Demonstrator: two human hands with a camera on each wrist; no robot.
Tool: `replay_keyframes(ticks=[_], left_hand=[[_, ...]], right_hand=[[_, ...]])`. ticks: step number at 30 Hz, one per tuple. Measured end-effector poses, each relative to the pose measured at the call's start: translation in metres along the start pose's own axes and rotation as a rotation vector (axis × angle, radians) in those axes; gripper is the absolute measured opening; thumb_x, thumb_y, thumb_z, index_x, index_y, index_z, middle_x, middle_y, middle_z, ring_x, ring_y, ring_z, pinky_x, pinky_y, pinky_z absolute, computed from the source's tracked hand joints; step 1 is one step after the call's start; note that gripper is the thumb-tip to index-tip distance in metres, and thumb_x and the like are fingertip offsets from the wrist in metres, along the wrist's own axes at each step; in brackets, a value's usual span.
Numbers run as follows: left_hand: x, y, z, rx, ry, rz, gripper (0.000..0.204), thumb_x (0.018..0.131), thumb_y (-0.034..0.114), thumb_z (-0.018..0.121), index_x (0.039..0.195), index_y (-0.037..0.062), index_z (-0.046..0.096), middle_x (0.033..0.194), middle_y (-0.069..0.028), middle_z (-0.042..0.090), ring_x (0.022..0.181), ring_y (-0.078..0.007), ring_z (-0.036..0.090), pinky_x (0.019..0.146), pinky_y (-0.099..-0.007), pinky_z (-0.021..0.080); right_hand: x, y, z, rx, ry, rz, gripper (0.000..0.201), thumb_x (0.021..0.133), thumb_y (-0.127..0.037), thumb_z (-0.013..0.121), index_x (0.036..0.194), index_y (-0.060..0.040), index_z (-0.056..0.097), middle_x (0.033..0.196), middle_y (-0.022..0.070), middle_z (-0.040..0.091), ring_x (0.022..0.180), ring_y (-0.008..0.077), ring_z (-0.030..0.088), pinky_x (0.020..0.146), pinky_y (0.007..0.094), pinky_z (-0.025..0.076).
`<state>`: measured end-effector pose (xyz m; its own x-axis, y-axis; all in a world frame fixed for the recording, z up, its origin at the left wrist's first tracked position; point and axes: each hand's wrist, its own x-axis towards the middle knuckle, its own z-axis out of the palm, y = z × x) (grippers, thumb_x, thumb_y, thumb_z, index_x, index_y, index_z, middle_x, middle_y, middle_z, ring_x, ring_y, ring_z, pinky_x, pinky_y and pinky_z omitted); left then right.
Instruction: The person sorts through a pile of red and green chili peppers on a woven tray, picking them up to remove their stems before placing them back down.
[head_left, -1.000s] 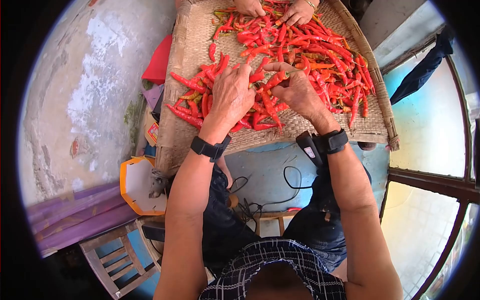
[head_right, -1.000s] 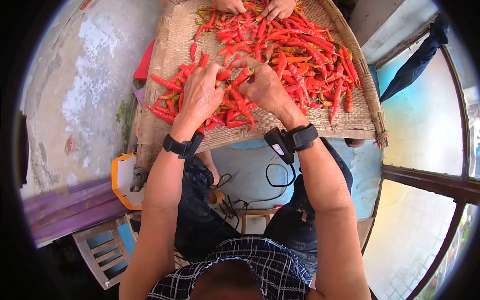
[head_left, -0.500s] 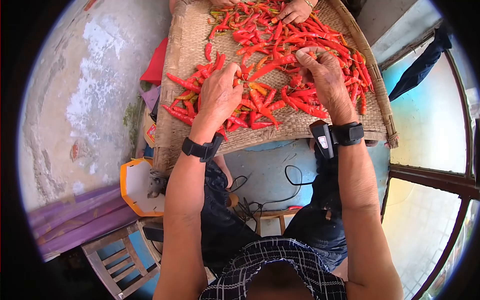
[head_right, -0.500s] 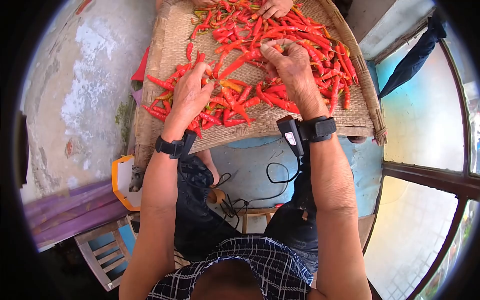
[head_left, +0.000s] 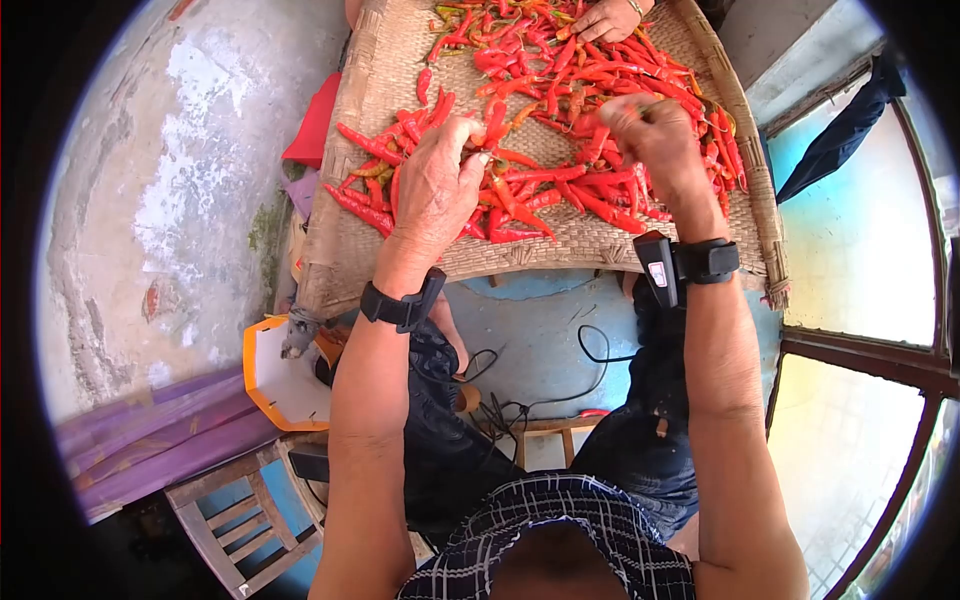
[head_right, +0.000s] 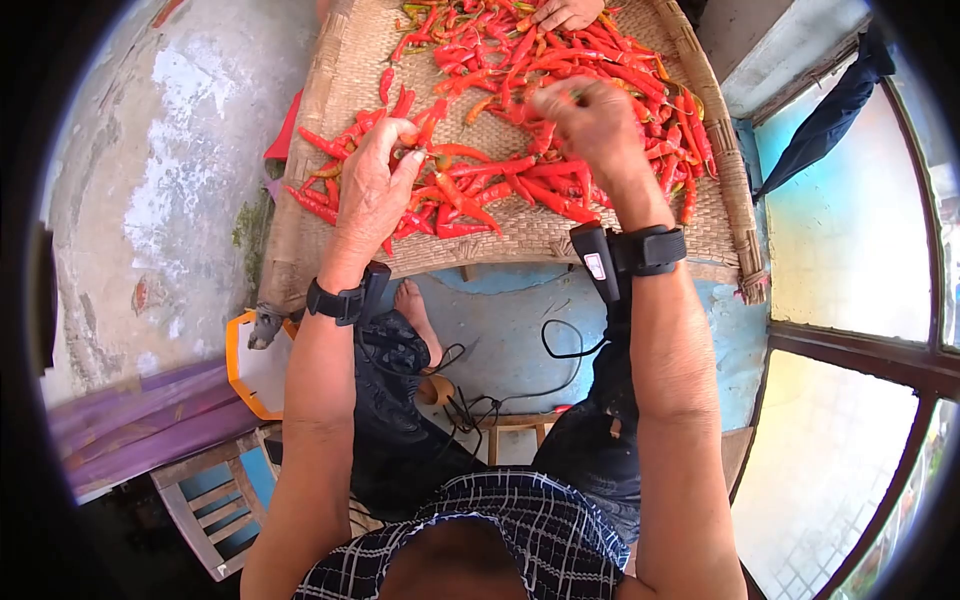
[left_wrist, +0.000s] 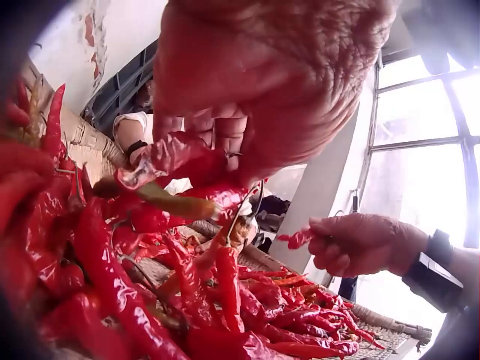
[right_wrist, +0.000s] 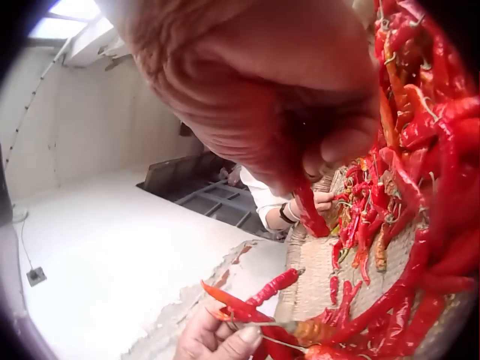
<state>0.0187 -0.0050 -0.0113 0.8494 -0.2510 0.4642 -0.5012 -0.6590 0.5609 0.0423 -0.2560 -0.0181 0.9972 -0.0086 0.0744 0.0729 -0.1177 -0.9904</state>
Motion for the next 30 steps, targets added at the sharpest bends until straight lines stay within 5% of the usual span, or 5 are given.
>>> replay_keyframes(ticks=[4,10,14,26,30], left_hand=[[-0.003,-0.001,0.000,-0.012,-0.011,0.083,0.024,0.080,0.002,0.062,0.101,0.0034,0.052,0.095,-0.0146,0.061,0.087,-0.0325,0.060,0.075,-0.0378,0.048],[-0.001,0.010,0.005,-0.044,-0.109,0.121,0.024,0.080,-0.001,0.061,0.101,0.0042,0.052,0.094,-0.0155,0.060,0.089,-0.0325,0.060,0.075,-0.0385,0.047],[-0.001,0.008,0.013,-0.047,-0.185,0.194,0.020,0.079,-0.003,0.059,0.094,0.0040,0.049,0.088,-0.0143,0.058,0.084,-0.0329,0.059,0.070,-0.0405,0.047],[-0.007,-0.010,0.020,-0.025,-0.259,0.084,0.025,0.080,-0.003,0.057,0.102,0.0036,0.047,0.086,-0.0148,0.060,0.082,-0.0310,0.062,0.071,-0.0390,0.049],[-0.008,-0.011,0.019,-0.022,-0.328,0.124,0.022,0.079,-0.003,0.057,0.099,0.0029,0.051,0.087,-0.0158,0.060,0.086,-0.0330,0.060,0.074,-0.0406,0.048]], right_hand=[[0.008,0.002,-0.010,0.720,0.270,0.091,0.035,0.085,-0.022,0.067,0.107,0.0035,0.058,0.084,0.0080,0.065,0.063,0.0082,0.056,0.054,0.0208,0.045],[-0.018,-0.007,0.048,0.096,-0.239,0.222,0.043,0.087,-0.035,0.064,0.108,0.0026,0.059,0.077,0.0056,0.063,0.063,0.0086,0.055,0.051,0.0221,0.044],[-0.015,0.016,0.067,0.318,-0.289,0.333,0.026,0.087,-0.028,0.065,0.081,-0.0037,0.059,0.068,0.0016,0.057,0.055,0.0080,0.051,0.043,0.0209,0.038],[0.015,0.015,0.015,0.936,0.306,0.138,0.020,0.090,-0.024,0.060,0.085,-0.0049,0.058,0.080,0.0068,0.064,0.060,0.0089,0.055,0.051,0.0216,0.044],[-0.004,-0.004,0.019,0.253,0.127,0.116,0.036,0.089,-0.034,0.061,0.103,-0.0014,0.060,0.087,0.0064,0.065,0.065,0.0110,0.056,0.054,0.0248,0.046]])
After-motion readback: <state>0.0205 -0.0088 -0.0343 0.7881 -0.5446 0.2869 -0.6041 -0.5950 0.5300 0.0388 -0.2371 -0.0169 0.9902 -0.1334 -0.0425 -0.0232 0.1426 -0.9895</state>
